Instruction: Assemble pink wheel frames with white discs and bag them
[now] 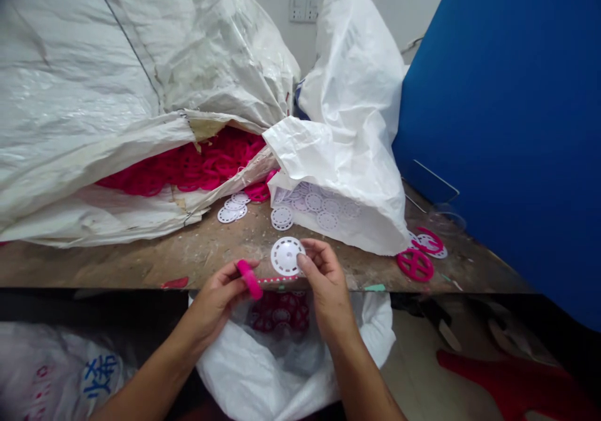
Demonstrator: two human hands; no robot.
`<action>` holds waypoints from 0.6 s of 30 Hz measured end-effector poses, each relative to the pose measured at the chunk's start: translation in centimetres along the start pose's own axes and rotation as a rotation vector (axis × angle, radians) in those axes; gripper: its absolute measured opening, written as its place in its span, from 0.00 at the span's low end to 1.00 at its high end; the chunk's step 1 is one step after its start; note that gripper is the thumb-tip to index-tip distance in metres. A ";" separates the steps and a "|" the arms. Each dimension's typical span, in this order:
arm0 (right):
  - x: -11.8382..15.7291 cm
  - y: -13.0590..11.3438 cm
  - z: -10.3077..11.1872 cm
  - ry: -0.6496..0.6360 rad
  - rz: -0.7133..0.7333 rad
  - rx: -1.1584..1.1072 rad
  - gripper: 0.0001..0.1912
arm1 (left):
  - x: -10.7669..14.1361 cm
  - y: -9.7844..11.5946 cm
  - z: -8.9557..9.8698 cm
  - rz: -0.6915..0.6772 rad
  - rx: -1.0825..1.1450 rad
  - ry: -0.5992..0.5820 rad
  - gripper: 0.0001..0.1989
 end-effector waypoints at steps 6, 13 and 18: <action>1.1 -1.3 -0.8 -0.153 0.104 0.176 0.15 | 0.4 0.0 -0.5 -0.027 -0.051 0.016 0.14; 1.2 1.1 -1.3 -0.288 0.194 0.444 0.14 | 0.7 -0.7 -1.3 -0.063 -0.052 -0.089 0.21; 1.5 0.5 -1.9 -0.372 0.330 0.517 0.12 | 0.4 -1.2 -0.4 -0.104 -0.175 -0.035 0.21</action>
Point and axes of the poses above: each hand's wrist, its own x-axis away from the middle knuckle, its own z-axis out of the back of the hand, y = z × x, the point moved 3 cm from there along -x, towards the middle knuckle, and after that the axes turned 8 degrees about z, right-handed, at the moved point
